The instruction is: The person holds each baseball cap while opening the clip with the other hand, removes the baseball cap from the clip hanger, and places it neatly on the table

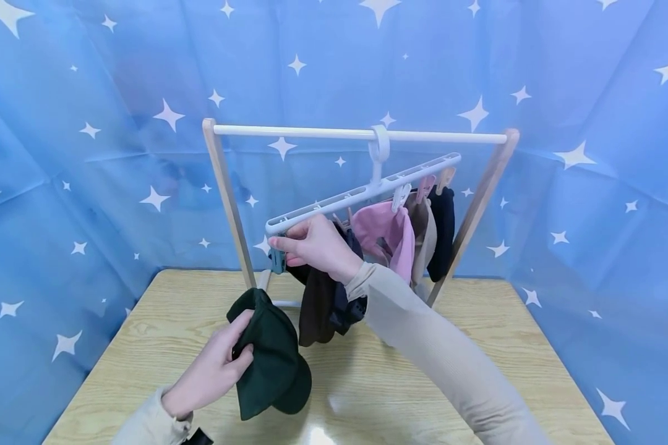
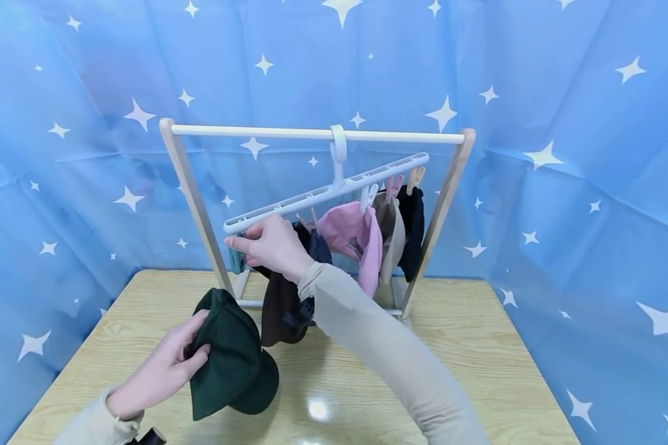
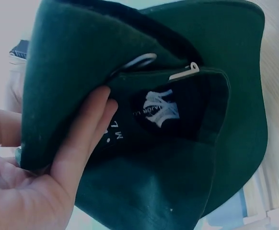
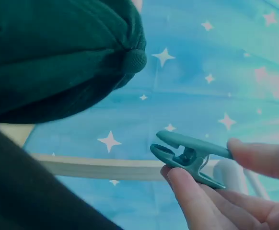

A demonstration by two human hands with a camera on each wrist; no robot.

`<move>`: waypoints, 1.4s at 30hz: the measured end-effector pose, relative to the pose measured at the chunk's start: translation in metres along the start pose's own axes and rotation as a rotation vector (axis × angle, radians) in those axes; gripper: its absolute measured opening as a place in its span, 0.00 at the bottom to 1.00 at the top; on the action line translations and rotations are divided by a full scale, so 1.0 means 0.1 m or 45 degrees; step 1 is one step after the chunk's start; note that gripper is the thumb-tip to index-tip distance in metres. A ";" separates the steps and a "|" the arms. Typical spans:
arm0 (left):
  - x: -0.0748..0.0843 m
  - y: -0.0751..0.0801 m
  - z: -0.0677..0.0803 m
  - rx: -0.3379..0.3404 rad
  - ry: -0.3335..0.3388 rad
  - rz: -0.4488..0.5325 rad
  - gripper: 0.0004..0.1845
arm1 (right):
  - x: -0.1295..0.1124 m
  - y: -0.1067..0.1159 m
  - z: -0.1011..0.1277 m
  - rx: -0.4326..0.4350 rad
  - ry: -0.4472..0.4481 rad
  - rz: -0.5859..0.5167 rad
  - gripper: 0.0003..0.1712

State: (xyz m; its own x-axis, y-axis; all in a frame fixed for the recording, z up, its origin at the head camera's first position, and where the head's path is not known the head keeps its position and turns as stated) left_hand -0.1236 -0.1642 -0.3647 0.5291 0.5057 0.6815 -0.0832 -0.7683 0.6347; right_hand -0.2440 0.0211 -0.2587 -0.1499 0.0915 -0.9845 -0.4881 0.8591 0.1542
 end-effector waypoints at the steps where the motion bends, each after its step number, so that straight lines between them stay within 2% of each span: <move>1: -0.01 0.00 0.01 0.005 0.002 -0.002 0.28 | 0.00 0.00 0.01 -0.002 0.022 0.036 0.23; 4: -0.03 0.00 0.05 0.022 0.022 0.000 0.28 | -0.01 0.00 0.05 0.015 0.110 0.180 0.28; 9: -0.06 -0.01 0.07 0.041 0.086 -0.001 0.26 | -0.04 0.02 0.12 0.152 0.406 0.592 0.29; 11: -0.08 -0.01 0.07 0.039 0.108 -0.003 0.26 | -0.07 0.03 0.14 0.204 0.504 0.685 0.30; 17: -0.11 -0.04 0.07 0.059 0.152 -0.022 0.24 | -0.18 0.08 0.19 0.312 0.644 0.816 0.19; 20: -0.11 -0.05 0.08 0.067 0.177 -0.042 0.21 | -0.23 0.10 0.20 0.348 0.719 0.908 0.19; 24: -0.10 -0.06 0.08 0.060 0.212 -0.051 0.20 | -0.27 0.21 0.18 0.339 0.884 0.897 0.17; 29: -0.10 -0.05 0.08 0.025 0.269 -0.032 0.28 | -0.28 0.45 0.09 0.330 1.102 0.895 0.09; 31: -0.11 -0.04 0.09 -0.001 0.302 -0.026 0.33 | -0.26 0.56 0.05 0.341 1.130 0.956 0.09; 34: -0.12 -0.02 0.11 -0.038 0.316 -0.005 0.37 | -0.21 0.71 0.00 0.321 1.088 1.041 0.12; 38: -0.16 0.03 0.14 -0.075 0.286 0.010 0.36 | -0.15 0.86 -0.06 0.245 1.005 1.111 0.17; 42: -0.25 0.06 0.17 -0.056 0.236 -0.016 0.36 | -0.14 0.93 -0.14 0.205 0.985 1.206 0.20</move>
Point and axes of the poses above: each hand's wrist, its own z-axis away from the middle knuckle, its own y-axis out of the back of the hand, x = y × z, the point moved 1 cm from there along -z, towards the middle knuckle, and after that the axes turned 11 degrees about -z, right-handed, at the moved point
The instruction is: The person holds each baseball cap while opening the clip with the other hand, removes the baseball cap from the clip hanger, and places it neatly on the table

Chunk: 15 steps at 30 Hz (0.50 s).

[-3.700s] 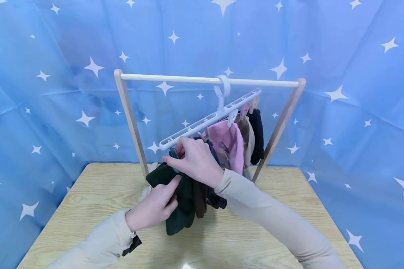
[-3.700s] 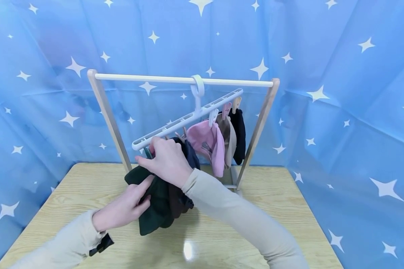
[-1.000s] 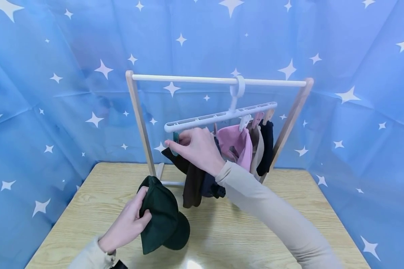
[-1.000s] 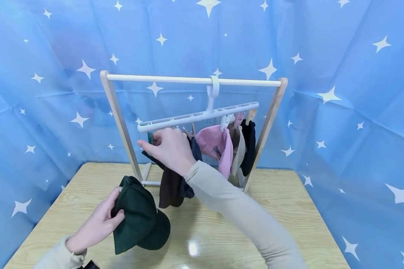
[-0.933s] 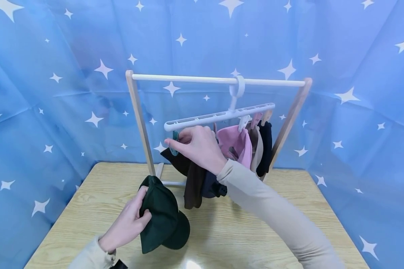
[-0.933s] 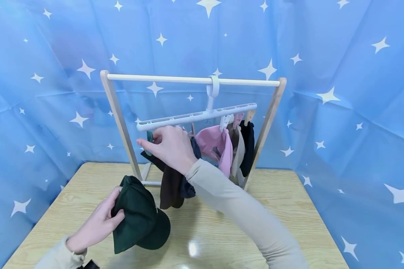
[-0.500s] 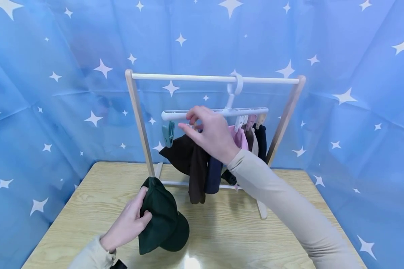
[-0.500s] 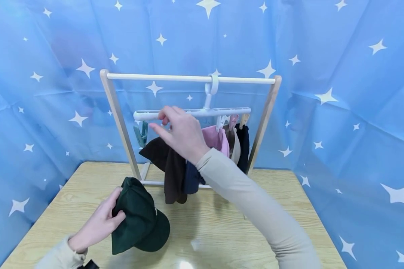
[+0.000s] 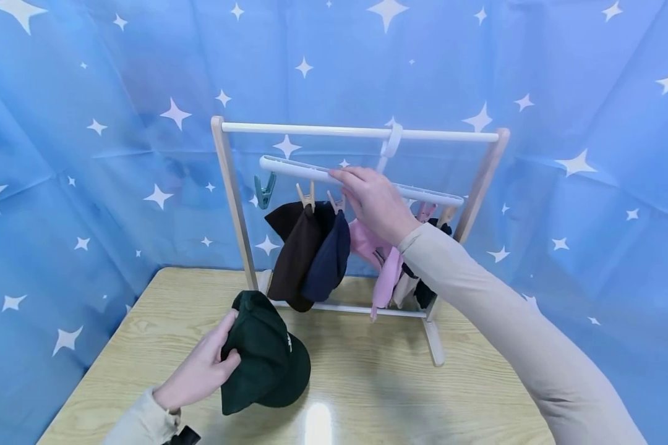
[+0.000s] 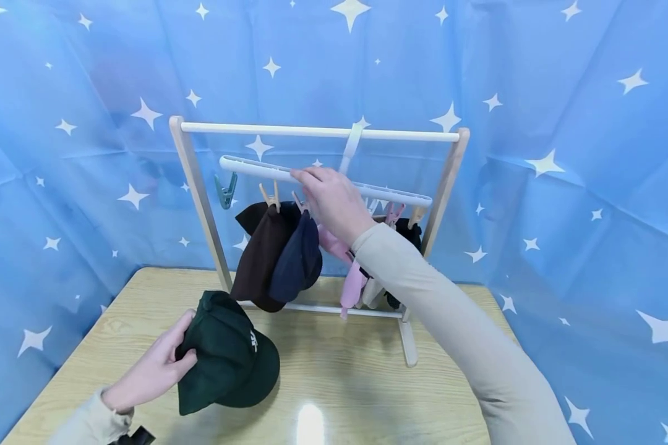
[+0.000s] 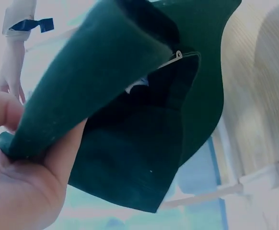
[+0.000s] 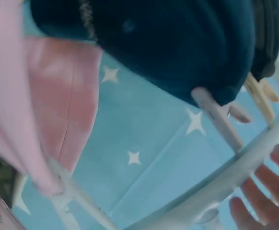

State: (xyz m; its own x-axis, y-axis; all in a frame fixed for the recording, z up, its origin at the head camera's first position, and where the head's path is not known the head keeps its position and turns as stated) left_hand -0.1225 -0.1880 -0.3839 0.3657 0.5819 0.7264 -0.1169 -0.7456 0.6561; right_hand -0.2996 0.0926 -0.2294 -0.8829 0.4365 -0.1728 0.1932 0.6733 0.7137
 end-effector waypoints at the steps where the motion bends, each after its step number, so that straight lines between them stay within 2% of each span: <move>1: -0.03 0.00 0.00 0.007 -0.005 -0.002 0.36 | 0.02 0.00 -0.01 -0.005 0.010 0.026 0.20; 4: -0.12 0.01 0.00 -0.003 0.042 0.019 0.36 | 0.08 -0.01 -0.03 -0.030 0.006 0.060 0.21; 8: -0.27 0.01 0.02 -0.058 0.200 0.099 0.36 | 0.14 -0.03 -0.05 -0.089 -0.042 0.034 0.23; 12: -0.43 0.01 0.05 -0.087 0.316 0.188 0.37 | 0.19 -0.05 -0.08 -0.145 -0.091 0.029 0.24; 15: -0.56 0.00 0.07 -0.093 0.352 0.248 0.38 | 0.21 -0.06 -0.10 -0.170 -0.107 0.041 0.24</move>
Point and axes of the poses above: each hand's wrist, its own z-axis away from the middle knuckle, its own y-axis out of the back of the hand, x = y × z, the point moved 1 cm from there along -z, towards the middle knuckle, and after that the axes turned 11 degrees about -z, right-handed, at the moved point
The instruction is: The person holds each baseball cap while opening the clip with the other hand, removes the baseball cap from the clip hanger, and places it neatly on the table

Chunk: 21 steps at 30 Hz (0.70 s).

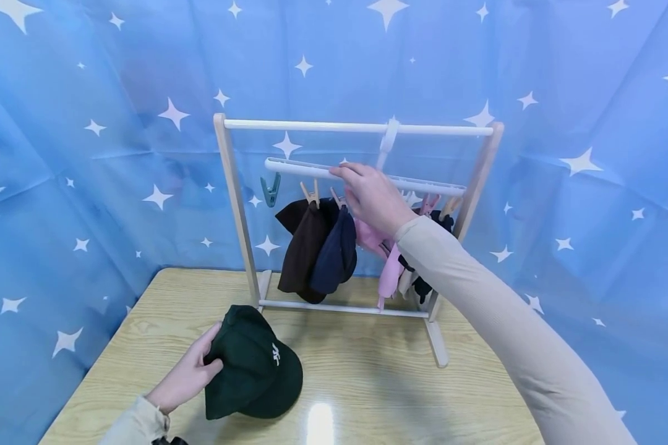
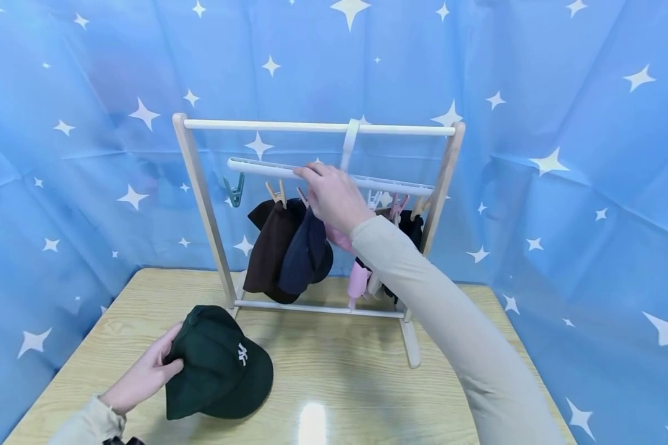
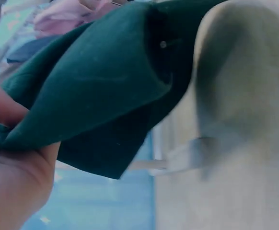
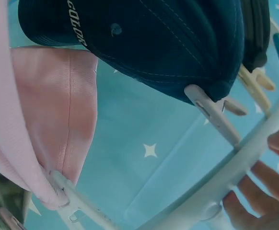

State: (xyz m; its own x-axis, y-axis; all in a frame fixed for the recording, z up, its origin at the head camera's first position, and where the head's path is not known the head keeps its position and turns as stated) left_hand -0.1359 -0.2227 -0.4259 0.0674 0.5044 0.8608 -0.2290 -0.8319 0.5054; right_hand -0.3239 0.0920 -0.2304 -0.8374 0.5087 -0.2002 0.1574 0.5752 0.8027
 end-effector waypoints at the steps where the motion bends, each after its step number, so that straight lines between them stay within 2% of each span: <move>1: -0.05 0.00 0.00 0.001 0.012 0.021 0.38 | 0.00 0.00 0.00 -0.007 -0.006 0.002 0.24; 7: -0.31 0.04 -0.02 -0.013 0.028 0.162 0.38 | -0.01 0.02 -0.02 -0.031 -0.036 0.014 0.23; 11: -0.44 0.11 -0.01 -0.085 0.046 0.202 0.39 | -0.04 0.01 -0.06 -0.059 -0.038 0.061 0.23; 14: -0.52 0.13 0.00 -0.116 0.168 0.219 0.43 | -0.06 -0.02 -0.08 -0.079 -0.035 0.099 0.22; 18: -0.62 0.14 0.01 -0.115 0.373 0.228 0.48 | -0.07 -0.06 -0.10 -0.094 -0.042 0.128 0.22; 21: -0.67 0.21 0.01 -0.145 0.449 0.171 0.50 | -0.08 -0.08 -0.12 -0.108 -0.060 0.140 0.22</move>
Point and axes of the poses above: each hand's wrist, its own z-axis away from the middle knuckle, its own y-axis out of the back of the hand, x = y × z, the point moved 1 cm from there along -z, towards the middle knuckle, and after that the axes turned 11 degrees about -z, right-handed, at the moved point
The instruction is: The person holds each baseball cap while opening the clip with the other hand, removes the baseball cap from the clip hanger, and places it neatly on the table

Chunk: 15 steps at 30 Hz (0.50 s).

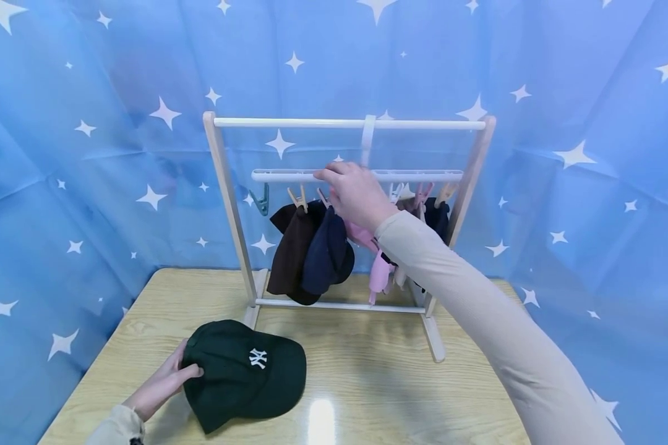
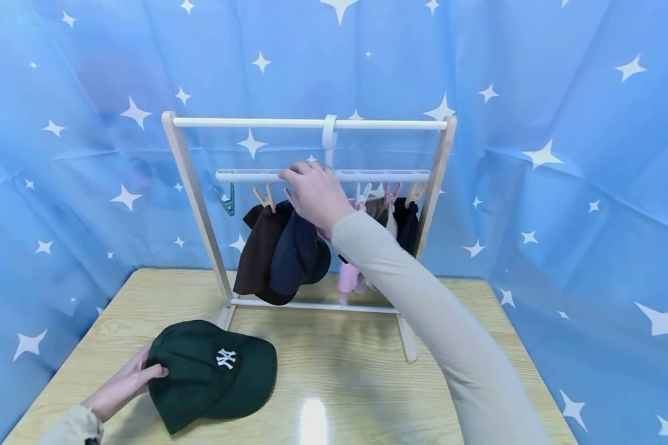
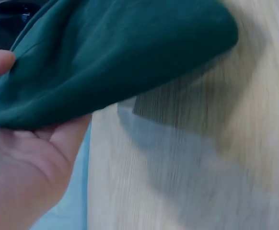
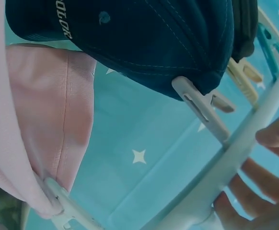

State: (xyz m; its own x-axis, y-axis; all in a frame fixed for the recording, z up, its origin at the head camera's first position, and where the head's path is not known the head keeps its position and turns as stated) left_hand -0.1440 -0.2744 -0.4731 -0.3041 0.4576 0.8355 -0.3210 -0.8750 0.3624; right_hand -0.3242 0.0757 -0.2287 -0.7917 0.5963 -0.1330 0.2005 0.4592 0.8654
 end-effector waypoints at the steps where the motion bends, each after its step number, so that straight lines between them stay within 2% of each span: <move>1: 0.00 0.04 0.00 -0.014 0.005 -0.030 0.49 | -0.01 0.00 -0.01 -0.006 -0.009 0.002 0.22; 5: 0.06 0.21 0.00 -0.065 -0.052 -0.197 0.43 | -0.03 0.01 -0.02 -0.031 -0.047 0.013 0.23; 8: 0.16 0.31 0.01 -0.085 -0.137 -0.347 0.37 | -0.04 0.02 -0.02 -0.048 -0.076 0.017 0.23; 15: 0.50 0.42 0.00 0.000 -0.232 -0.658 0.27 | -0.04 0.03 0.00 -0.057 -0.098 0.006 0.23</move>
State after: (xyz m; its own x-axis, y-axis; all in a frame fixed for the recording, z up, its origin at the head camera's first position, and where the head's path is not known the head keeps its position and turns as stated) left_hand -0.1726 -0.2888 -0.4161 0.0534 0.7932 0.6066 -0.3877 -0.5434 0.7446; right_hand -0.3204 0.0743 -0.2254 -0.7436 0.6481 -0.1644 0.1768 0.4277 0.8865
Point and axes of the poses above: each hand's wrist, its own z-axis away from the middle knuckle, its own y-axis out of the back of the hand, x = y × z, the point moved 1 cm from there along -z, towards the middle knuckle, and after that the axes turned 11 degrees about -z, right-handed, at the moved point
